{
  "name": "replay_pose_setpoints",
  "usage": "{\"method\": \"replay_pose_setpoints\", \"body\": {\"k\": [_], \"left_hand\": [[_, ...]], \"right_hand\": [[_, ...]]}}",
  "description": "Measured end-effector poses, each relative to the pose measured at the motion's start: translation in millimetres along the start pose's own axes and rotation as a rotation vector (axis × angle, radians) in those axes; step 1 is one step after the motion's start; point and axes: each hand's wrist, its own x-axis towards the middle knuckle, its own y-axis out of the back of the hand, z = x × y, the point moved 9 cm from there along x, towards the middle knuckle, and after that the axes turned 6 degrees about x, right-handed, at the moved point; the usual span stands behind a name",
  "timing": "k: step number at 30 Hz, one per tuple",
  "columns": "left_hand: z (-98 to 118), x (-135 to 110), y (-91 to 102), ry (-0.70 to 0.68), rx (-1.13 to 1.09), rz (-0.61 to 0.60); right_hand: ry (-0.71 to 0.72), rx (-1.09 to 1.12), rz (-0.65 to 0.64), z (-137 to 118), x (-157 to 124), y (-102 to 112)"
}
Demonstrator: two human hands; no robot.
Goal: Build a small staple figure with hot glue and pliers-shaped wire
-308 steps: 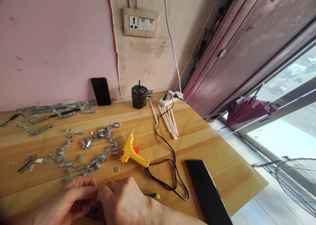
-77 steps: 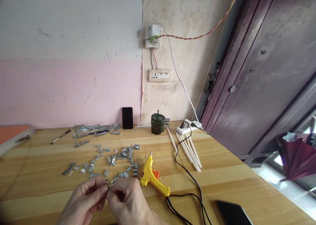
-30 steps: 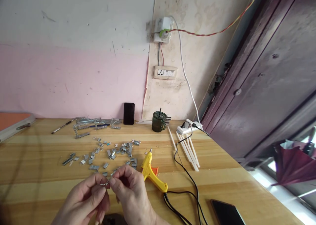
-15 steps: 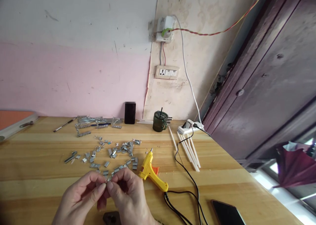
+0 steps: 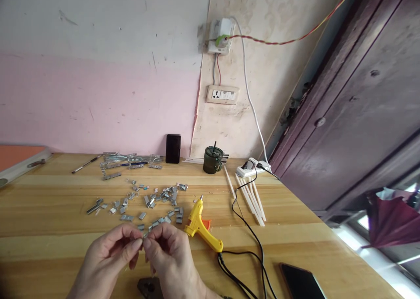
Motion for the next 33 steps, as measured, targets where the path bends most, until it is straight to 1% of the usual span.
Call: {"method": "replay_pose_setpoints", "body": {"k": [2,5,7,9,10,12,14,15,16,18,20,21,23,24,25,26,27,29,30,31,33], "left_hand": [[-5.4,0.2,-2.5,0.068,-0.091,-0.016],[-10.5,0.3,-7.8,0.132,-0.163,-0.081],[-10.8,-0.1,-9.8,0.142,-0.175,-0.121],[-8.7,-0.2,-9.3,0.128,-0.177,-0.140],[-7.2,0.1,-8.4,0.118,-0.173,-0.143],[-4.1,1.6,-5.9,0.097,-0.157,-0.150],[-1.0,4.9,-2.6,0.076,-0.141,-0.154],[0.4,7.0,-0.1,0.068,-0.139,-0.148],[2.0,9.3,2.5,0.059,-0.140,-0.140],[5.3,13.5,6.5,0.044,-0.149,-0.134],[8.4,16.7,8.6,0.030,-0.162,-0.137],[9.5,17.9,8.7,0.024,-0.165,-0.143],[9.6,19.7,7.5,0.021,-0.160,-0.158],[8.4,20.3,6.2,0.025,-0.156,-0.169],[6.7,20.8,4.5,0.028,-0.151,-0.181],[4.8,21.1,2.8,0.032,-0.148,-0.194],[2.7,21.3,1.2,0.035,-0.147,-0.205],[-1.0,21.3,-1.1,0.037,-0.148,-0.222],[-2.3,21.2,-1.8,0.037,-0.149,-0.227],[-3.2,20.9,-2.1,0.038,-0.151,-0.231],[-3.0,20.4,-1.4,0.033,-0.155,-0.235]], "right_hand": [[0.062,-0.025,-0.004,-5.0,-1.7,-2.3],[0.180,-0.081,-0.017,-12.5,-6.2,-5.5],[0.262,-0.185,0.003,-16.5,-9.9,-4.5],[0.306,-0.285,0.021,-18.7,-12.4,-2.5],[0.303,-0.311,0.015,-19.1,-12.5,-1.8],[0.244,-0.312,-0.033,-19.9,-10.5,-1.3],[0.182,-0.333,-0.071,-26.8,-8.7,1.6],[0.157,-0.384,-0.077,-31.9,-8.4,4.6],[0.140,-0.488,-0.076,-36.7,-8.8,8.8],[0.089,-0.813,-0.082,-37.7,-13.0,19.5],[0.077,-1.153,-0.137,-25.6,-23.6,30.2],[0.114,-1.288,-0.196,-15.1,-31.9,33.0],[0.238,-1.523,-0.387,16.2,-54.7,33.6],[0.303,-1.639,-0.434,31.6,-65.6,37.1],[0.348,-1.752,-0.398,42.9,-72.7,45.0],[0.373,-1.816,-0.376,53.3,-78.2,51.7],[0.366,-1.849,-0.361,62.5,-81.0,58.3],[0.285,-1.797,-0.397,76.2,-80.9,67.8],[0.251,-1.764,-0.421,78.0,-79.4,69.9],[0.204,-1.700,-0.433,76.3,-77.1,71.8],[0.106,-1.538,-0.402,62.7,-73.4,75.8]]}}
